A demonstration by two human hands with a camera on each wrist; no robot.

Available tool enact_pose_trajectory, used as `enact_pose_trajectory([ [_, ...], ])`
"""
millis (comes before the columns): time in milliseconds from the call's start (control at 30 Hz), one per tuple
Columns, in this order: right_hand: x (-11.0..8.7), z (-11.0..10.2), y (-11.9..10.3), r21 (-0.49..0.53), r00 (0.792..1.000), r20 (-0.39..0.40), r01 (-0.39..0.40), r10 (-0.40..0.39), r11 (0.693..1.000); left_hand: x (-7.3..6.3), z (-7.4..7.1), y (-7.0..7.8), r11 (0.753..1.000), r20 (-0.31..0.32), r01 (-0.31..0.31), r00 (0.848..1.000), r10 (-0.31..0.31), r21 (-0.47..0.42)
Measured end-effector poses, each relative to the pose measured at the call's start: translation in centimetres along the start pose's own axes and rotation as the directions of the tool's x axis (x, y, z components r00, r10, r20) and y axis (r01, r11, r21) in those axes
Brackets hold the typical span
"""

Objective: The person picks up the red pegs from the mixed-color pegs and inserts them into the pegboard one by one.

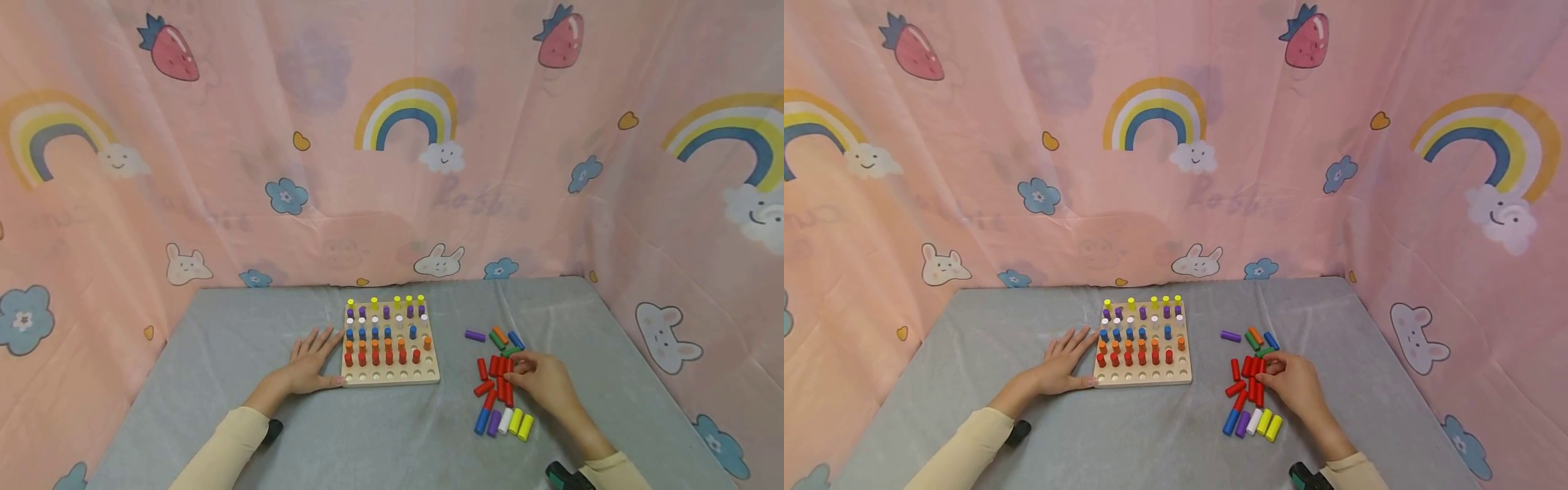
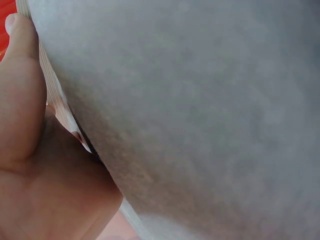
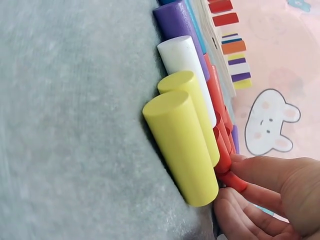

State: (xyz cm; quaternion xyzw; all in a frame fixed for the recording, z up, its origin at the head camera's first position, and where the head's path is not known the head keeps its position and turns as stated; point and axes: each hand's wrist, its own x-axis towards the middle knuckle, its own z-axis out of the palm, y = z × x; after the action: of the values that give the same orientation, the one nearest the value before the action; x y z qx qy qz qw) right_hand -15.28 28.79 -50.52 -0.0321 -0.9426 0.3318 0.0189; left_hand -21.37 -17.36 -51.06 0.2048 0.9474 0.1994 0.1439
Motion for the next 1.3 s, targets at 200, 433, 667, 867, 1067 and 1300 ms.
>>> enact_pose_trajectory([
  [200, -0.2, 0.2, -0.2, 0.051, 0.999, -0.031, -0.006, 0.007, 0.999, 0.0, 0.0, 0.0, 1.000, 0.000, 0.003, 1.000, -0.003, 0.000],
  [433, -0.3, 0.4, -0.2, 0.106, 0.998, -0.063, -0.004, 0.011, 0.994, -0.1, 0.0, 0.0, 1.000, 0.001, 0.002, 1.000, -0.002, -0.001],
  [667, 0.0, 0.7, 0.2, 0.121, 0.998, -0.063, -0.017, 0.025, 0.993, -0.2, 0.0, 0.0, 1.000, 0.002, -0.006, 1.000, 0.006, -0.003],
  [867, 0.4, 0.5, -0.2, 0.125, 0.998, -0.060, -0.011, 0.018, 0.992, -0.1, 0.0, -0.1, 1.000, -0.003, -0.012, 1.000, 0.012, -0.004],
  [1067, 0.4, 0.0, -0.9, 0.110, 0.998, -0.067, 0.010, -0.003, 0.994, 0.0, 0.0, -0.1, 1.000, -0.004, -0.010, 1.000, 0.010, -0.007],
  [1300, 0.5, -0.1, -1.7, 0.135, 0.998, -0.054, 0.040, -0.033, 0.990, 0.0, 0.1, -0.3, 1.000, -0.006, -0.013, 1.000, 0.013, -0.007],
])
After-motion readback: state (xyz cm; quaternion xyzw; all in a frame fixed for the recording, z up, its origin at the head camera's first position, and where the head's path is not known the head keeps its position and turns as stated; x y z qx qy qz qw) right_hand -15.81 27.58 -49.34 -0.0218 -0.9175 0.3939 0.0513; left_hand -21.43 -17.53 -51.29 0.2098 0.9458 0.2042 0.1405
